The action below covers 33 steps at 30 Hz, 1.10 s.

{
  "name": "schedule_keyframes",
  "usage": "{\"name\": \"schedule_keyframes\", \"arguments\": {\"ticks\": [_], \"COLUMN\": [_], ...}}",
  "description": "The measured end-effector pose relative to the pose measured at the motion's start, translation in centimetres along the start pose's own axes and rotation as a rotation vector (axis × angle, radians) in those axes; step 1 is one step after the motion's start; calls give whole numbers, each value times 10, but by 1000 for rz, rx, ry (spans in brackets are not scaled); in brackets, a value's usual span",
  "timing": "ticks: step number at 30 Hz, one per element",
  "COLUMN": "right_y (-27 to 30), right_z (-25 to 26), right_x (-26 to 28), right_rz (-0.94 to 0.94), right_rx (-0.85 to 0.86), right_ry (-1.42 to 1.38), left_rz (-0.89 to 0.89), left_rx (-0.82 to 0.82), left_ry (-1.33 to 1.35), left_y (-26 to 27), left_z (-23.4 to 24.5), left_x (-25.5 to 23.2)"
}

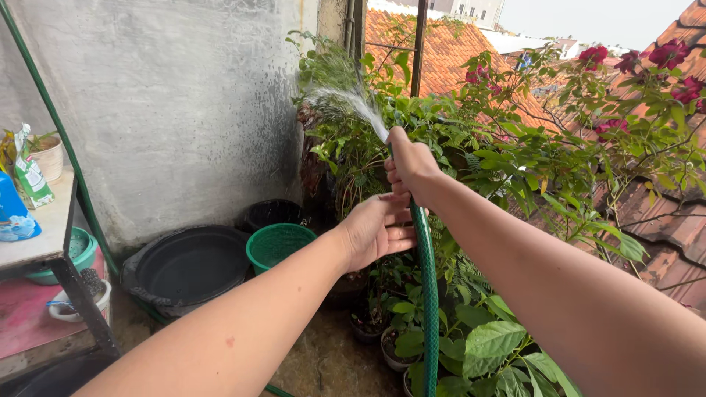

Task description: The person shakes out a patterned cloth and drapes it over a small stool, then carries a potted flower arrangement and sets it on the stool. They then turn on a green hose, fill a green bucket, and water a row of potted plants along the balcony wall, moving the hose from plant to plant.

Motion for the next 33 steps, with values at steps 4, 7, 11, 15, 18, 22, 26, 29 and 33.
{"name": "schedule_keyframes", "arguments": {"ticks": [4,7,11,15,18,22,26,29,33], "right_y": [-1,1,11,23,26,22,13,6,6], "right_z": [13,18,14,17,21,26,33,32,25], "right_x": [1,-1,-34,-58,-60,-49,-47,-53,-69], "right_rz": [23,77,-123,-223,-219,-140,-96,-100,-111], "right_rx": [-68,-88,4,23,6,-81,-183,-196,-154], "right_ry": [-14,118,205,194,186,172,2,7,124], "left_rz": [22,2,107,174,180,159,128,142,169], "left_rx": [-15,6,-43,-44,-56,-67,-86,-94,-91], "left_ry": [61,65,-14,-53,-76,-82,-75,-84,-74], "left_y": [-1,-5,-1,9,11,6,1,2,12], "left_z": [-1,-5,-2,0,-1,-4,-5,-4,1], "left_x": [-6,-6,19,39,42,33,26,28,39]}}
Point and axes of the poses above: each hand's wrist, its own y-axis away from the middle knuckle, its own z-axis out of the back of the hand, x = y × z, the point moved 7 cm from there along -y, towards the middle knuckle, and after that the axes turned 6 degrees about -x, right-handed, at the moved point
